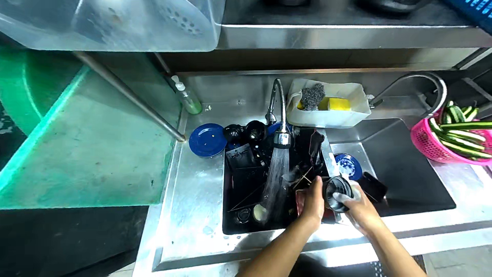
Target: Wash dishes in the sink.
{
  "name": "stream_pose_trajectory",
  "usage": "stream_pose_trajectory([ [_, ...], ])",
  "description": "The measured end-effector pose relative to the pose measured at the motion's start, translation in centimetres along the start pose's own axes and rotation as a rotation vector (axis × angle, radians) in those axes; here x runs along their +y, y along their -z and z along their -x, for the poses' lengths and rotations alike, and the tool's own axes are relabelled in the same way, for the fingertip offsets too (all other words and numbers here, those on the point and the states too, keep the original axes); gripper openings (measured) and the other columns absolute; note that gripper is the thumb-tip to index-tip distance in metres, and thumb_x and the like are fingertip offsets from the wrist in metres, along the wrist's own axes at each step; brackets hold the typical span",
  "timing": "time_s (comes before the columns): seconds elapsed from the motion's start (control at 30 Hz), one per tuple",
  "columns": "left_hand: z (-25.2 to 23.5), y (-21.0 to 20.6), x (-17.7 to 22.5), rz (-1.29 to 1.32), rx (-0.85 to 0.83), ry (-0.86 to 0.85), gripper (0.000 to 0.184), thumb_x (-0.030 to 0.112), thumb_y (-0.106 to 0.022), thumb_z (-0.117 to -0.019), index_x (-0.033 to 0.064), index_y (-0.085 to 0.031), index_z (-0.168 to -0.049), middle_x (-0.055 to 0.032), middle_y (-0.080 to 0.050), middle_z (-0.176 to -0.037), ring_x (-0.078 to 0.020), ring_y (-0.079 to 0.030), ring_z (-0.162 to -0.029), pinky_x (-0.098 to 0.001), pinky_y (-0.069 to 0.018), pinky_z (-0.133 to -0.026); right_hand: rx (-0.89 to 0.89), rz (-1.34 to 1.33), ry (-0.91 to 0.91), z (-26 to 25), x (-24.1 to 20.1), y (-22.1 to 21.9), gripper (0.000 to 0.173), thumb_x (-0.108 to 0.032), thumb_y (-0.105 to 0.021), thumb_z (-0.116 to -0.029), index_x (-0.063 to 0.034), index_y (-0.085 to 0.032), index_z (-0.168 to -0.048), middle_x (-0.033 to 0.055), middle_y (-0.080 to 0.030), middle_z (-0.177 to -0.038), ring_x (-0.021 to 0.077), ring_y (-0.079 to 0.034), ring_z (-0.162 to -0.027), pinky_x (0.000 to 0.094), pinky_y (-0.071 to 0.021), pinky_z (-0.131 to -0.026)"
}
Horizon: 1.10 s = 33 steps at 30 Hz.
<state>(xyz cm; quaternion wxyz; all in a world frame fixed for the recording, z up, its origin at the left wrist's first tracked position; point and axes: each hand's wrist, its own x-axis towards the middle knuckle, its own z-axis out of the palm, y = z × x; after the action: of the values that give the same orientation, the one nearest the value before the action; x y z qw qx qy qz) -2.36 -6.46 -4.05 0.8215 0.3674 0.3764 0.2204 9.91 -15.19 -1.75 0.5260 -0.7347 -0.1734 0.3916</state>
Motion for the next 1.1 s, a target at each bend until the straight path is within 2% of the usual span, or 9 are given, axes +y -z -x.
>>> stream_pose_trajectory([
  [0.07,-0.3,1.5,-0.3,-0.378,-0.036,-0.118,0.046,0.034,-0.045,-0.1090,0.0008,-0.059,-0.138,-0.0178,-0.060,-0.140,-0.0246,-0.056,-0.132,-0.0451,-0.0439,-0.114,0.116,0.151,0.018,-1.3,0.6,1.4,0.052,-0.008,-0.069,-0.0872,-0.0045,-0.053,-0.136,0.0144,-0.067,-0.118,0.0230,-0.069,-0.101,0.0444,-0.0613,-0.084],
  [0.13,0.1,5.4,0.0,-0.829,0.010,-0.072,0.038,0.035,-0.056,-0.1032,0.0074,-0.067,-0.127,-0.0125,-0.067,-0.127,-0.0229,-0.065,-0.117,-0.0449,-0.0520,-0.104,0.321,0.277,-0.006,-2.9,1.3,4.0,0.050,-0.005,-0.067,-0.0903,-0.0025,-0.051,-0.137,0.0192,-0.065,-0.115,0.0280,-0.068,-0.096,0.0507,-0.0596,-0.080],
  [0.23,1.5,12.9,-0.1,-1.372,0.157,0.303,0.043,0.045,-0.051,-0.1016,0.0123,-0.069,-0.124,-0.0150,-0.069,-0.124,-0.0337,-0.067,-0.114,-0.0602,-0.0533,-0.094,0.562,0.340,-0.136,-5.7,4.3,8.6,0.061,-0.005,-0.065,-0.0921,0.0014,-0.037,-0.146,0.0258,-0.062,-0.119,0.0340,-0.068,-0.095,0.0539,-0.0585,-0.080],
  [0.3,2.1,17.3,-1.4,-1.501,0.289,0.508,0.051,0.047,-0.055,-0.0974,0.0102,-0.065,-0.131,-0.0188,-0.066,-0.130,-0.0389,-0.065,-0.117,-0.0637,-0.0526,-0.093,0.616,0.369,-0.268,-6.7,7.0,10.9,0.065,-0.014,-0.067,-0.0948,0.0041,-0.034,-0.148,0.0282,-0.060,-0.127,0.0369,-0.066,-0.107,0.0546,-0.0560,-0.089],
  [0.4,2.0,20.1,-2.6,-1.538,0.354,0.670,0.060,0.054,-0.057,-0.0961,0.0084,-0.062,-0.134,-0.0184,-0.065,-0.131,-0.0375,-0.064,-0.120,-0.0619,-0.0529,-0.093,0.609,0.364,-0.345,-7.1,9.4,11.7,0.072,-0.035,-0.066,-0.1001,0.0068,-0.035,-0.150,0.0302,-0.054,-0.139,0.0391,-0.057,-0.126,0.0561,-0.0477,-0.105],
  [0.5,1.4,20.4,-3.1,-1.498,0.311,0.736,0.053,0.052,-0.060,-0.0940,0.0082,-0.068,-0.123,-0.0170,-0.068,-0.126,-0.0356,-0.065,-0.118,-0.0619,-0.0532,-0.091,0.652,0.242,-0.303,-6.8,9.5,10.3,0.064,-0.034,-0.063,-0.1018,0.0049,-0.039,-0.147,0.0270,-0.058,-0.131,0.0345,-0.063,-0.114,0.0531,-0.0524,-0.097],
  [0.63,0.5,21.1,-3.6,-1.438,0.283,0.746,0.051,0.039,-0.066,-0.0905,0.0083,-0.063,-0.131,-0.0170,-0.066,-0.131,-0.0358,-0.063,-0.121,-0.0620,-0.0527,-0.093,0.632,0.099,-0.225,-6.2,8.8,9.8,0.054,-0.026,-0.061,-0.1034,0.0006,-0.039,-0.146,0.0212,-0.062,-0.116,0.0265,-0.068,-0.088,0.0461,-0.0589,-0.078],
  [0.87,1.9,20.7,-2.8,-1.505,0.280,0.678,0.051,0.033,-0.063,-0.0919,0.0150,-0.060,-0.140,-0.0154,-0.064,-0.134,-0.0353,-0.064,-0.121,-0.0616,-0.0537,-0.093,0.644,-0.041,-0.201,-3.9,8.2,10.9,0.044,-0.019,-0.058,-0.1043,-0.0014,-0.044,-0.142,0.0201,-0.065,-0.108,0.0270,-0.069,-0.081,0.0465,-0.0605,-0.069],
  [1.1,4.3,21.3,-1.7,-1.669,0.439,0.439,0.048,0.027,-0.061,-0.0960,0.0244,-0.060,-0.144,-0.0171,-0.046,-0.152,-0.0377,-0.056,-0.129,-0.0543,-0.0568,-0.093,0.644,-0.106,-0.113,-2.5,5.3,10.0,0.041,-0.015,-0.058,-0.1042,-0.0034,-0.044,-0.141,0.0200,-0.065,-0.108,0.0279,-0.070,-0.080,0.0470,-0.0616,-0.069],
])
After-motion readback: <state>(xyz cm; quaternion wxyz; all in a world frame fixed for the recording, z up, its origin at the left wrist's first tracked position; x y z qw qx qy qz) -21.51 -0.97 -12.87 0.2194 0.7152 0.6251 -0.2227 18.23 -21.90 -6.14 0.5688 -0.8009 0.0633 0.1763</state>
